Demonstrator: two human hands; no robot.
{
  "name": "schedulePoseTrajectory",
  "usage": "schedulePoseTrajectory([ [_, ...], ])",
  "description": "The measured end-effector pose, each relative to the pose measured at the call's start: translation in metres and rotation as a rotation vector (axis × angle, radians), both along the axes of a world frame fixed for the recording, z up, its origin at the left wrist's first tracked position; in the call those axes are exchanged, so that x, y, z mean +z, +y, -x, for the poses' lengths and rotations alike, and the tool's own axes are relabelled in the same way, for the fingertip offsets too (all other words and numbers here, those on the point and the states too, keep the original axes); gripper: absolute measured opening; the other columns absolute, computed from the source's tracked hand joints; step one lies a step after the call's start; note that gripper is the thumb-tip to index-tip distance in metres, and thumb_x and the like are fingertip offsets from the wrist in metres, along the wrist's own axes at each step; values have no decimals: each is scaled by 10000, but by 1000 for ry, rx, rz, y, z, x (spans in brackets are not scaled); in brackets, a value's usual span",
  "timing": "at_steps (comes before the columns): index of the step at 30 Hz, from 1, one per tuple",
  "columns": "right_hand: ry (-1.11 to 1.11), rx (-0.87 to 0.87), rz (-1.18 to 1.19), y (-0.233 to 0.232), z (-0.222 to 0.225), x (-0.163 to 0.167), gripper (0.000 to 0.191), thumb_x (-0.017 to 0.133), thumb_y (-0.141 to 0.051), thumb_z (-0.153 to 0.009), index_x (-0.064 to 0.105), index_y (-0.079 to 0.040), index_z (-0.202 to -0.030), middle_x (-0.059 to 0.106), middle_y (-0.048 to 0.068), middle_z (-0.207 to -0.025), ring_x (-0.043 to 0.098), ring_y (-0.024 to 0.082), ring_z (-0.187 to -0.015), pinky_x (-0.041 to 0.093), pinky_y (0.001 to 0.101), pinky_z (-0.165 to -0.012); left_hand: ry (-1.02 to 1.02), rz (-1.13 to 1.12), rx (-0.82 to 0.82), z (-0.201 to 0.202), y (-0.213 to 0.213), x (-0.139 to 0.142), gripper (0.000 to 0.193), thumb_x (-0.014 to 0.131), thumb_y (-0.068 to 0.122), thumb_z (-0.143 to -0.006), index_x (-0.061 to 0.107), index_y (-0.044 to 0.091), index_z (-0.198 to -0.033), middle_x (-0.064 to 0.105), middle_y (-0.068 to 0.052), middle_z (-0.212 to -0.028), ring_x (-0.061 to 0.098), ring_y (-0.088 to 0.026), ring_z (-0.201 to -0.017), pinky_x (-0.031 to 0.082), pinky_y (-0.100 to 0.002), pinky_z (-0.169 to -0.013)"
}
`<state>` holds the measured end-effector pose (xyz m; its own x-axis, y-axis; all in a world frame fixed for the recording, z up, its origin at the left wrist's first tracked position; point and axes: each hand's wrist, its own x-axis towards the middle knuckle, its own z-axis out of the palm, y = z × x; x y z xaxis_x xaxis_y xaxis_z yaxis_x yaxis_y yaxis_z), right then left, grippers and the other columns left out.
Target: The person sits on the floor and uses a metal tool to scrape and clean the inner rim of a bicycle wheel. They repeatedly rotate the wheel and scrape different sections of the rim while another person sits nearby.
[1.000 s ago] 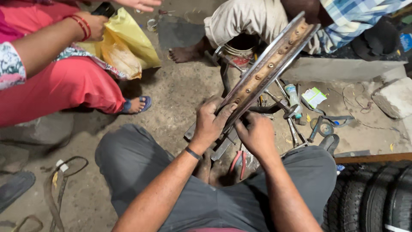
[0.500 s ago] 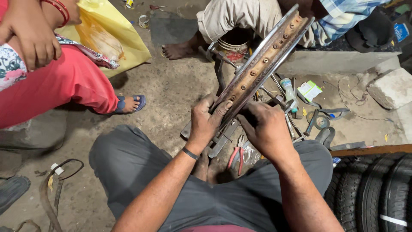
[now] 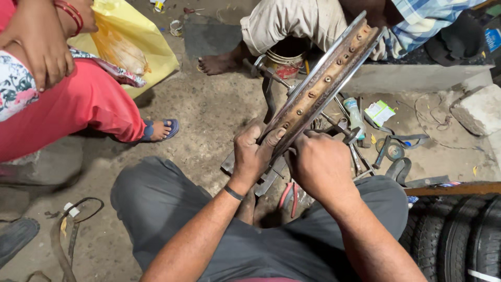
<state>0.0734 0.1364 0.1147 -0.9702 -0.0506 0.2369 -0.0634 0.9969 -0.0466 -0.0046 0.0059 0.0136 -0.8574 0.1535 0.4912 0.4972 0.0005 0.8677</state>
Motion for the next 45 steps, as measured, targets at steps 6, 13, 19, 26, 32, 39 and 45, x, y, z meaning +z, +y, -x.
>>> schedulePoseTrajectory([
  [6, 315, 85, 194, 17, -7, -56, 205, 787, -184, -820, 675, -28, -894, 628, 114, -739, 622, 319, -665, 462, 444, -570, 2, -127, -65, -7, -3, 22, 354, 712, 309, -1009, 617, -14, -900, 571, -91, -801, 547, -204, -729, 455, -349, -670],
  [13, 543, -46, 748, 2, -5, -172, 159, 650, -152, -978, 641, -5, -920, 545, 123, -730, 553, 281, -630, 431, 401, -605, -9, -26, 10, -4, 3, 15, 405, 740, 275, -988, 533, -13, -793, 486, -113, -741, 467, -240, -680, 408, -380, -642],
  [19, 500, -134, 1027, -14, 23, -224, 291, 527, -222, -1067, 628, -2, -906, 536, 125, -680, 518, 210, -604, 444, 364, -601, 58, -8, 80, -4, 9, 8, 411, 741, 293, -983, 544, -3, -776, 497, -120, -735, 478, -241, -669, 402, -389, -636],
  [26, 291, -172, 943, -1, -4, -165, 314, 604, -250, -1029, 632, 13, -860, 530, 157, -648, 530, 268, -588, 474, 386, -591, 6, 32, 9, -3, -5, 8, 443, 759, 311, -953, 537, -22, -763, 529, -134, -741, 497, -251, -660, 438, -386, -630],
  [32, 323, -130, 412, 19, -16, -101, 265, 738, -267, -892, 689, -17, -820, 676, 194, -762, 661, 402, -696, 488, 469, -600, 9, -14, -105, -6, -11, -3, 335, 703, 317, -984, 696, -17, -968, 608, -127, -806, 602, -219, -755, 482, -362, -709],
  [39, 82, -96, 907, 5, -40, -123, 208, 674, -221, -975, 676, -14, -950, 678, 168, -786, 684, 319, -665, 517, 394, -593, -70, -8, -154, -2, -12, -7, 328, 706, 310, -990, 723, -9, -1064, 698, -124, -881, 645, -163, -828, 526, -335, -773],
  [45, -301, 17, 1860, 16, -53, -103, 162, 621, -141, -962, 617, -4, -1050, 723, 184, -900, 724, 286, -757, 561, 397, -668, -125, 27, -172, -7, -21, -8, 388, 660, 375, -1012, 740, 11, -1121, 754, -131, -905, 692, -149, -827, 540, -322, -792],
])
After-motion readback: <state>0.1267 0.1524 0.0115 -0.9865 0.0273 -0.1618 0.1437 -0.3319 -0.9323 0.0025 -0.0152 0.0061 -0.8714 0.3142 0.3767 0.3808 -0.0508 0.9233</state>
